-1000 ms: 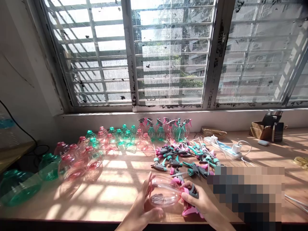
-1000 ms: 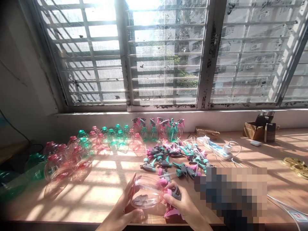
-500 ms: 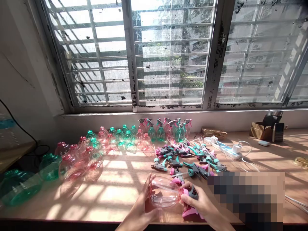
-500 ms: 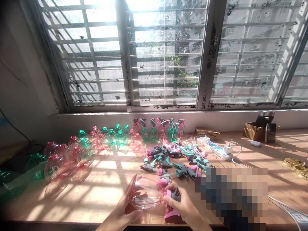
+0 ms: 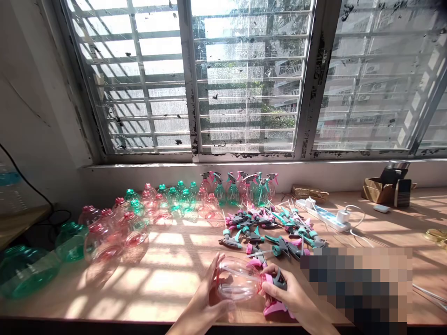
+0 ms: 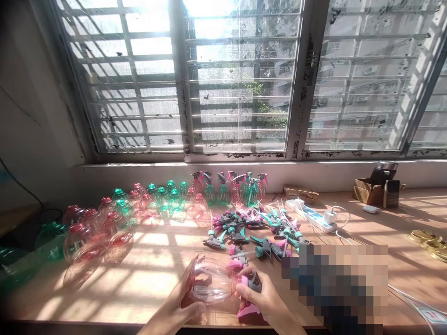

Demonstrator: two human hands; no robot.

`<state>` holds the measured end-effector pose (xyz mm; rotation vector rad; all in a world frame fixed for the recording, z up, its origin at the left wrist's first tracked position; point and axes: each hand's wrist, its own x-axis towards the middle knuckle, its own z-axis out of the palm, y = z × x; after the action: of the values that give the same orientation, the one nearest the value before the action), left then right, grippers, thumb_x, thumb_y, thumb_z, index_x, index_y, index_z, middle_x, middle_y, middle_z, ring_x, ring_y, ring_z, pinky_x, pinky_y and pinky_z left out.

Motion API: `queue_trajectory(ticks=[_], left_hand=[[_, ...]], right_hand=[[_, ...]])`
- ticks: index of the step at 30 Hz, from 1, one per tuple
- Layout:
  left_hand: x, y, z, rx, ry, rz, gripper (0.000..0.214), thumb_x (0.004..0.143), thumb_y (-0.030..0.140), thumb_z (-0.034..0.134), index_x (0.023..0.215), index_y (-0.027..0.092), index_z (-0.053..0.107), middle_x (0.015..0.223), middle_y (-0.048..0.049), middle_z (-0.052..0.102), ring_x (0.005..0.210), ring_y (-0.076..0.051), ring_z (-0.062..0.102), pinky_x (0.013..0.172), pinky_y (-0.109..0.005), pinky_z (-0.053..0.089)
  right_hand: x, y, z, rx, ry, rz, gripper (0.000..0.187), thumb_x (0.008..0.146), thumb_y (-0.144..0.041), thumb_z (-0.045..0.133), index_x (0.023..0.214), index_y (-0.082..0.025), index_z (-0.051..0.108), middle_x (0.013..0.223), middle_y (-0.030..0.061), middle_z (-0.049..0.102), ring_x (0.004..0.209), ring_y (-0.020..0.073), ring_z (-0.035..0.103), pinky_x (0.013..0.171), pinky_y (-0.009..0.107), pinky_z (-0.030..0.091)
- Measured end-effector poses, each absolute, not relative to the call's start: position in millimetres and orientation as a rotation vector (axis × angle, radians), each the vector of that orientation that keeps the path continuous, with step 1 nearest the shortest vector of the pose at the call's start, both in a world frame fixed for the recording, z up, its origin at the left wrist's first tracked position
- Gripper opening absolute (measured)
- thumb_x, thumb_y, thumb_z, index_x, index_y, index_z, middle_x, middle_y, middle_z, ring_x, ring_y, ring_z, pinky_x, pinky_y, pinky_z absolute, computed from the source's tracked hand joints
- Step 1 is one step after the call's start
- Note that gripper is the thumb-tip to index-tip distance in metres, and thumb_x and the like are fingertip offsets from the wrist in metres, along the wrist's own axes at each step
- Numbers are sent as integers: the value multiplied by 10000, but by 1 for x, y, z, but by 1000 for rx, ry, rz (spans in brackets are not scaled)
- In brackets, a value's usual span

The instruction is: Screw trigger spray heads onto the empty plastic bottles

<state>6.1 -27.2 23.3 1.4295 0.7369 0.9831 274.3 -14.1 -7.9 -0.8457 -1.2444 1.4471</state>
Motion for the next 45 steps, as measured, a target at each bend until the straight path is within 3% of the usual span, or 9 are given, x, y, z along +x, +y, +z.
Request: queue_trajectory(ticks=[4,11,15,19,23,26,32,39,45], left_hand=[[4,-28,25,1447,766,982,943,827,427,817,1583,393,254,1654,-74,310,1455,-378,370,1166,-474,378],[5,-28,25,1530,830,991,968,874,443,758,1611,376,134,1685,-52,265,1551,-342,188,1276,-497,152],[3,-27,24,1495,828,961,939,875,489,744,1611,348,178,1679,-78,271,1535,-363,227,1259,-499,213],[1,-26,23,1464,841,947,919,880,444,754,1599,402,183,1694,-56,222,1507,-376,294,1218,-503,300],[1,-25,19,1447,784,953,896,901,483,716,1596,431,154,1690,-40,227,1532,-365,239,1230,-498,273],[1,-23,17,1418,771,934,1009,855,472,774,1600,432,95,1694,-45,219,1526,-367,258,1228,-509,276],[-1,-16,14,1435,796,962,1026,811,484,813,1612,306,198,1666,-125,298,1533,-353,250,1262,-515,182],[3,-20,17,1414,724,939,1050,849,419,795,1598,439,60,1694,-39,239,1527,-340,274,1217,-490,302],[4,-21,26,1480,767,940,923,845,456,790,1593,350,259,1640,-65,372,1526,-338,270,1253,-457,233]], right_hand=[[274,-14,-7,-853,-1257,1439,499,761,-536,851,981,-165,602,707,26,734,562,177,694,559,295,578],[274,-16,-6,-886,-1251,1408,482,776,-526,843,991,-168,602,671,-3,715,582,171,692,579,283,565],[274,-16,-9,-874,-1271,1433,509,763,-516,855,1025,-173,585,644,-6,712,562,179,682,566,314,593],[275,-14,-7,-861,-1257,1432,484,769,-510,852,989,-167,592,667,9,721,554,170,686,555,300,586],[274,-14,-6,-848,-1233,1441,467,789,-506,837,987,-160,593,688,13,717,563,168,684,553,299,583],[274,-14,-9,-844,-1248,1432,465,793,-501,834,1003,-163,593,692,9,712,577,166,682,569,300,575],[275,-14,-14,-855,-1314,1430,477,794,-492,836,1047,-167,595,647,-7,704,581,168,680,583,292,568],[273,-15,-4,-835,-1237,1464,485,769,-524,844,988,-174,590,672,0,704,552,170,676,554,315,606],[273,-13,-8,-854,-1304,1411,509,723,-527,873,991,-180,615,644,-11,690,536,182,686,527,297,578]])
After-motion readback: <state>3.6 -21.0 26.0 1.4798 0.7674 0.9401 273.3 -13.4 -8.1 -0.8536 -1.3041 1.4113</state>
